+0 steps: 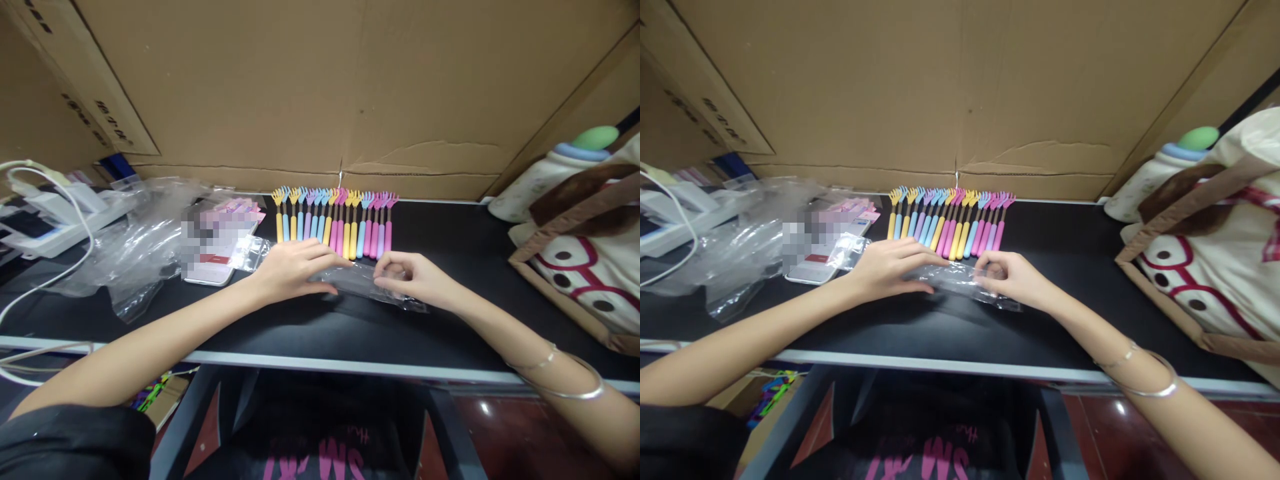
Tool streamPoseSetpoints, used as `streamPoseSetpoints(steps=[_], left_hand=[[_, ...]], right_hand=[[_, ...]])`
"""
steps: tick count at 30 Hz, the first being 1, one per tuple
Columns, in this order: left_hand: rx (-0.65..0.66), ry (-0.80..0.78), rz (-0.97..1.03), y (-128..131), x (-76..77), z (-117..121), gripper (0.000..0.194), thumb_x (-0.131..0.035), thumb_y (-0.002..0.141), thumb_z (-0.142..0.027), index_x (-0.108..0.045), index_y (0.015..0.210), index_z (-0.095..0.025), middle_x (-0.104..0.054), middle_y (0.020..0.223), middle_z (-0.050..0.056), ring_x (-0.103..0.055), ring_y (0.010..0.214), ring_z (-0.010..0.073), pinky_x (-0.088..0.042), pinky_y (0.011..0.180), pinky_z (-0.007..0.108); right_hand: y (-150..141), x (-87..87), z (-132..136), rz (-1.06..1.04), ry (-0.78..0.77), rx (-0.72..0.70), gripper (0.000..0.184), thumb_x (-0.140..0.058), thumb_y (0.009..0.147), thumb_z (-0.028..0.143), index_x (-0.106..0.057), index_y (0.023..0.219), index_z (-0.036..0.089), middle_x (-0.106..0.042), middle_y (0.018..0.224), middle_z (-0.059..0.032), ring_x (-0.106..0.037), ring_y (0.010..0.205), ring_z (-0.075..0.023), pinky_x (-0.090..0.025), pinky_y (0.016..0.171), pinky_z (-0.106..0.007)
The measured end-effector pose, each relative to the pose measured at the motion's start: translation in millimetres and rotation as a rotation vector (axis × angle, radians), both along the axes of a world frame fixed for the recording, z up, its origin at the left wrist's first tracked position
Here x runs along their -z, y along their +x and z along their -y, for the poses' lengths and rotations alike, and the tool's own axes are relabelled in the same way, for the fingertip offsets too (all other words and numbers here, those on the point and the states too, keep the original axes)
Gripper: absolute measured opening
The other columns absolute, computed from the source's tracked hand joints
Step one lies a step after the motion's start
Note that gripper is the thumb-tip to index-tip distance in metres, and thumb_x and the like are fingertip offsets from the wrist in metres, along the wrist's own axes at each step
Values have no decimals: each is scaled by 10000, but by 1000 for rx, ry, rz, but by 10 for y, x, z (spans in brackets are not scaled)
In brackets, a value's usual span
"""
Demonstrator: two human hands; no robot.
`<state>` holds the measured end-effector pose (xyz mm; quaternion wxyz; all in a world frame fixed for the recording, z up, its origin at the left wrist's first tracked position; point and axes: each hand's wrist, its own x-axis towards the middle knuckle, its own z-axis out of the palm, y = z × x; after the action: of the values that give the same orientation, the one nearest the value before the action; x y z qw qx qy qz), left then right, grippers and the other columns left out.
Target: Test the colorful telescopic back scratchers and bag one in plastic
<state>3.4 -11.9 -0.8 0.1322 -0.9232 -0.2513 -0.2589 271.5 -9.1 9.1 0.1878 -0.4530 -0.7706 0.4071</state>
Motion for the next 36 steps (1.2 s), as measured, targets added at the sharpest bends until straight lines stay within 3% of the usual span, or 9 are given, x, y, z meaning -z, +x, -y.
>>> streamPoseSetpoints(steps=[7, 22, 31, 36], left_hand=[[-22, 31, 17, 0, 15, -8, 276, -545, 915, -449, -634, 1102, -266, -688, 1059, -33, -602, 881, 120, -428, 688, 226], [-5, 41, 13, -14, -8, -5, 253, -524, 930, -444, -658, 1071, -283, -697, 1032, -26, -598, 861, 108, -431, 691, 220], [-72, 67, -14, -9, -6, -3, 280, -545, 911, -470, -632, 1093, -275, -695, 1013, -36, -598, 849, 104, -410, 654, 217], [-148, 85, -1, -52, -45, -14, 336, -553, 906, -469, -597, 1150, -243, -691, 995, -10, -604, 861, 136, -414, 668, 239]], right_hand=[[18, 35, -8, 31, 80, 3, 291, -605, 788, 467, -577, 819, 179, -556, 534, 23, -490, 481, -109, -360, 489, -238], [18, -6, 18, 117, 126, -36, 289, -649, 753, 464, -609, 799, 182, -511, 519, 38, -445, 482, -108, -340, 507, -256], [37, 20, 2, 148, 219, -29, 259, -615, 795, 439, -622, 815, 181, -555, 563, 20, -476, 507, -113, -341, 519, -251], [39, -15, 18, 103, 295, 46, 283, -609, 796, 462, -614, 798, 179, -566, 582, 8, -485, 520, -121, -337, 501, -254]])
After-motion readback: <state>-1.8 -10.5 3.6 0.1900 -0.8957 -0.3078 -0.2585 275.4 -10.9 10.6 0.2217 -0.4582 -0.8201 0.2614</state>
